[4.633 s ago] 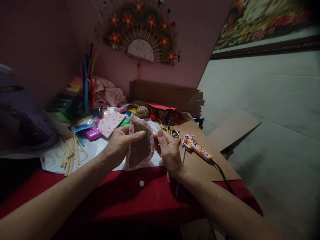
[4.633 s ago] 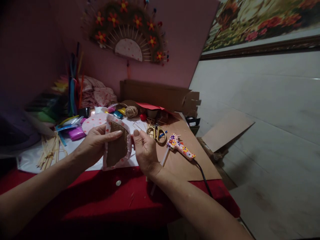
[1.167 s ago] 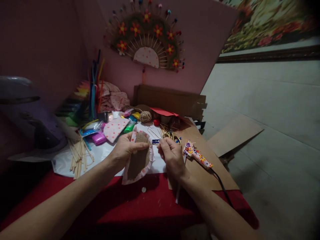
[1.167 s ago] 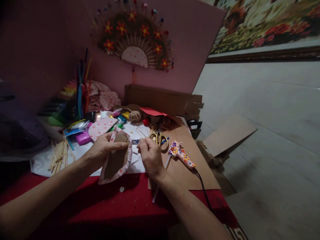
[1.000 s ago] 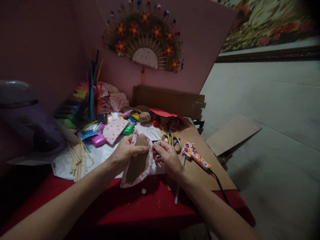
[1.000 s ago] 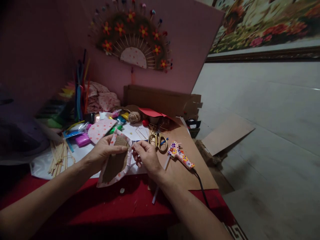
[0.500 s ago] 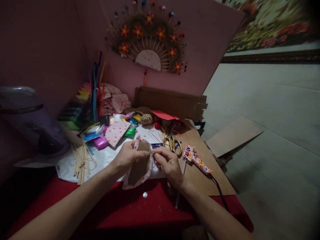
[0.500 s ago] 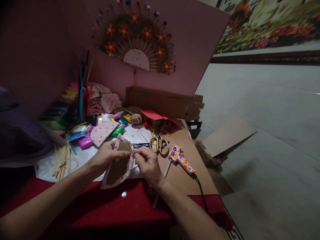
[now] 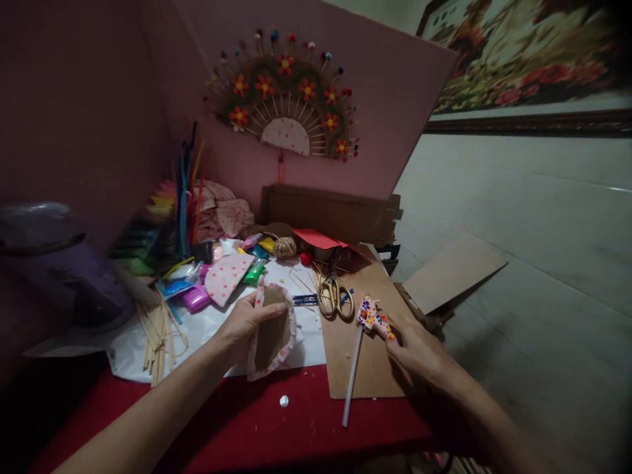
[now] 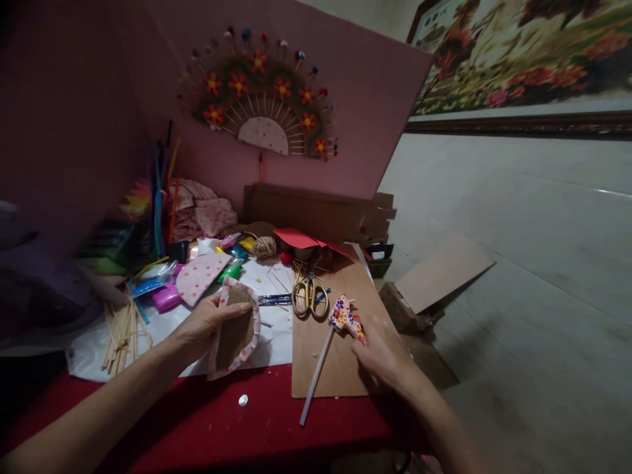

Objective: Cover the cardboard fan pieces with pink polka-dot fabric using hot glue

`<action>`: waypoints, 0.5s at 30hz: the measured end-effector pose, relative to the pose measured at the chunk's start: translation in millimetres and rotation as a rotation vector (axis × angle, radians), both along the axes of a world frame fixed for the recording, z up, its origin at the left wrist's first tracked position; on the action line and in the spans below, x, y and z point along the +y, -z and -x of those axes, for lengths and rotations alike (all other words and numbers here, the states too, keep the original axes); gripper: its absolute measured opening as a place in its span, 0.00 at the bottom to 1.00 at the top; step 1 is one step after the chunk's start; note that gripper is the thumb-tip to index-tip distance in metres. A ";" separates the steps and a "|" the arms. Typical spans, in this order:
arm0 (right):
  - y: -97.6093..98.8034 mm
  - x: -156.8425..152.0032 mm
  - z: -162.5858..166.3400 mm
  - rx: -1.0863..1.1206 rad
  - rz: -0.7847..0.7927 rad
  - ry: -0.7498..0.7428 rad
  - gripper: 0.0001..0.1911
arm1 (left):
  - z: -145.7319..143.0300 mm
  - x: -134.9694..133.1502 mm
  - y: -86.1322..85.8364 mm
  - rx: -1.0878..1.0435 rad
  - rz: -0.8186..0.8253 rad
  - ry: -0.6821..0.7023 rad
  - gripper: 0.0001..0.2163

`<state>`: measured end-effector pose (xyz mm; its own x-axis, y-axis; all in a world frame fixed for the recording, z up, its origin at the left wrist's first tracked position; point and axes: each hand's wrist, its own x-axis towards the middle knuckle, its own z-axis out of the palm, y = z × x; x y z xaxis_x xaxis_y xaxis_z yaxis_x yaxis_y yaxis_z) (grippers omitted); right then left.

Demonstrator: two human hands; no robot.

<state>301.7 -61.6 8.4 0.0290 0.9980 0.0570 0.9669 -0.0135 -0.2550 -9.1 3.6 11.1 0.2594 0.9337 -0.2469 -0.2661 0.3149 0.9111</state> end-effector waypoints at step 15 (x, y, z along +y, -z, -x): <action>-5.7 -10.2 12.4 0.622 -0.205 0.129 0.16 | 1.0 1.2 1.3 0.063 -0.015 0.001 0.12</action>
